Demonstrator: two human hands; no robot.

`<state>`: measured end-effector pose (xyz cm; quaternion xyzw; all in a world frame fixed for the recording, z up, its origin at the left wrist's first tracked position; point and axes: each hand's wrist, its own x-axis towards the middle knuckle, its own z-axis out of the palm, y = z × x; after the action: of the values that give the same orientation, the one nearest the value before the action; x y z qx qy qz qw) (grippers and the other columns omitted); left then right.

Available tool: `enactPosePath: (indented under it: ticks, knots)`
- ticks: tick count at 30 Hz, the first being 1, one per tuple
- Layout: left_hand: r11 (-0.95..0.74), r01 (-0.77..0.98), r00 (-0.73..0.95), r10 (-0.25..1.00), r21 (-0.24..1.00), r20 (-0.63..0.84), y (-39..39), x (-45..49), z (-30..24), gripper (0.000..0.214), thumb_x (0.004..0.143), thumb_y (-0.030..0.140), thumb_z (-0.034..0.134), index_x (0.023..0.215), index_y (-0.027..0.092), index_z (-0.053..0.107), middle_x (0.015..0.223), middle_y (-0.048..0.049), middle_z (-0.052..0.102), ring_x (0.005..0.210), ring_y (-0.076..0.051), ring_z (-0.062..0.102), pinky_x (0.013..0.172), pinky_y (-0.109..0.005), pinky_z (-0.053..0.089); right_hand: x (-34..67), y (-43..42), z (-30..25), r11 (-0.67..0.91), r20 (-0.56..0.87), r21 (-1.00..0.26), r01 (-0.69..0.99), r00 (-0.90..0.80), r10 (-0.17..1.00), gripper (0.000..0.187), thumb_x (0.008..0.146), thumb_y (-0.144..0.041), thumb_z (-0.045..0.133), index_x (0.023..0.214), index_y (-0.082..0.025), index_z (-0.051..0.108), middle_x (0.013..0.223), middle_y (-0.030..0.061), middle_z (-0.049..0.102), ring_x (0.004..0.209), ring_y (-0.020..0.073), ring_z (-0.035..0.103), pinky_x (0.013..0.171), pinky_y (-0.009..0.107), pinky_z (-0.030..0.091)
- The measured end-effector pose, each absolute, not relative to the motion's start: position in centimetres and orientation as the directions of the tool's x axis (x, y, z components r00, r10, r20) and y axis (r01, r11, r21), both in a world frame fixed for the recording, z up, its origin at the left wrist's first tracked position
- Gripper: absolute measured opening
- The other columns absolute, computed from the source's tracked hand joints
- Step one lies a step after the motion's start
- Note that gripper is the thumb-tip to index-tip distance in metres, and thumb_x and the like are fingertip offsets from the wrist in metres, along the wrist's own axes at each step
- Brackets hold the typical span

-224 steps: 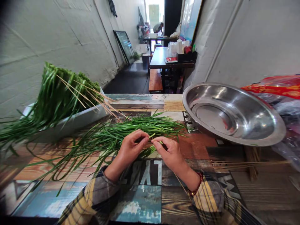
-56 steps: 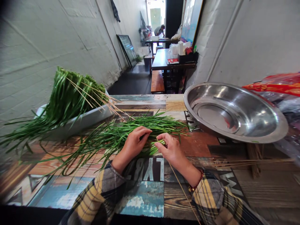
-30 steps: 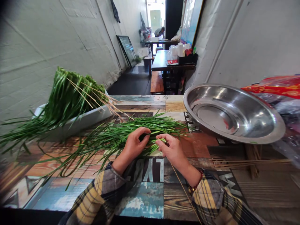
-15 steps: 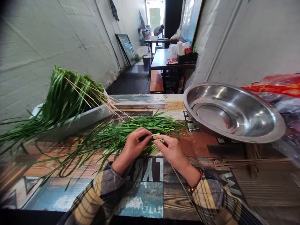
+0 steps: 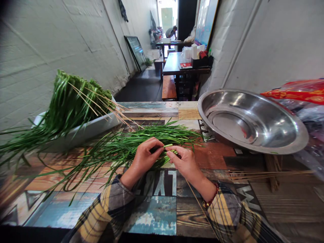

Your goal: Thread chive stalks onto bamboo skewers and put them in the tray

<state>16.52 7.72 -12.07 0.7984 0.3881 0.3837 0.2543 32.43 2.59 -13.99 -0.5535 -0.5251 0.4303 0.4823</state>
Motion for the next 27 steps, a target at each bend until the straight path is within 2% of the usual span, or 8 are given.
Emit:
enactPosePath:
  ticks: [8, 14, 19, 27]
  knots:
    - [-0.572, 0.423, 0.412, 0.812, 0.702, 0.413, 7.6, 16.7, -11.8, 0.010, 0.079, 0.011, 0.061, 0.071, 0.017, 0.061, 0.069, -0.0004, 0.060, 0.068, -0.013, 0.056, 0.063, -0.024, 0.041, 32.3, 2.7, -14.1, 0.019, 0.031, -0.990, 0.141, 0.084, 0.996, 0.029, 0.079, -0.039, 0.062, 0.094, -0.015, 0.068, 0.052, -0.0029, 0.057, 0.038, 0.0086, 0.047, 0.038, 0.020, 0.036]
    - [-0.587, 0.382, 0.440, 0.795, 0.714, 0.418, 7.5, 16.6, -12.0, 0.010, 0.079, 0.009, 0.059, 0.076, 0.017, 0.064, 0.074, -0.0013, 0.063, 0.071, -0.014, 0.057, 0.066, -0.025, 0.043, 32.5, 2.7, -14.3, 0.061, 0.067, -0.994, 0.091, 0.066, 0.996, 0.049, 0.082, -0.036, 0.062, 0.126, -0.018, 0.051, 0.062, -0.0052, 0.056, 0.042, 0.0091, 0.050, 0.037, 0.019, 0.037]
    - [-0.579, 0.348, 0.463, 0.790, 0.738, 0.402, 7.7, 16.6, -12.1, 0.014, 0.081, 0.009, 0.056, 0.080, 0.018, 0.066, 0.078, -0.0033, 0.065, 0.076, -0.015, 0.059, 0.069, -0.026, 0.045, 32.8, 2.8, -15.0, 0.085, 0.090, -0.990, 0.114, 0.043, 0.995, 0.034, 0.085, -0.038, 0.061, 0.112, -0.020, 0.054, 0.065, -0.0050, 0.057, 0.041, 0.0074, 0.049, 0.038, 0.019, 0.037]
    - [-0.573, 0.318, 0.528, 0.769, 0.755, 0.361, 7.5, 16.7, -11.6, 0.020, 0.081, 0.007, 0.050, 0.081, 0.017, 0.067, 0.077, -0.0033, 0.065, 0.074, -0.015, 0.060, 0.068, -0.026, 0.045, 32.8, 2.7, -14.5, 0.098, 0.115, -0.979, 0.181, 0.084, 0.990, 0.025, 0.083, -0.039, 0.060, 0.096, -0.019, 0.052, 0.058, -0.0058, 0.057, 0.038, 0.0086, 0.049, 0.038, 0.020, 0.037]
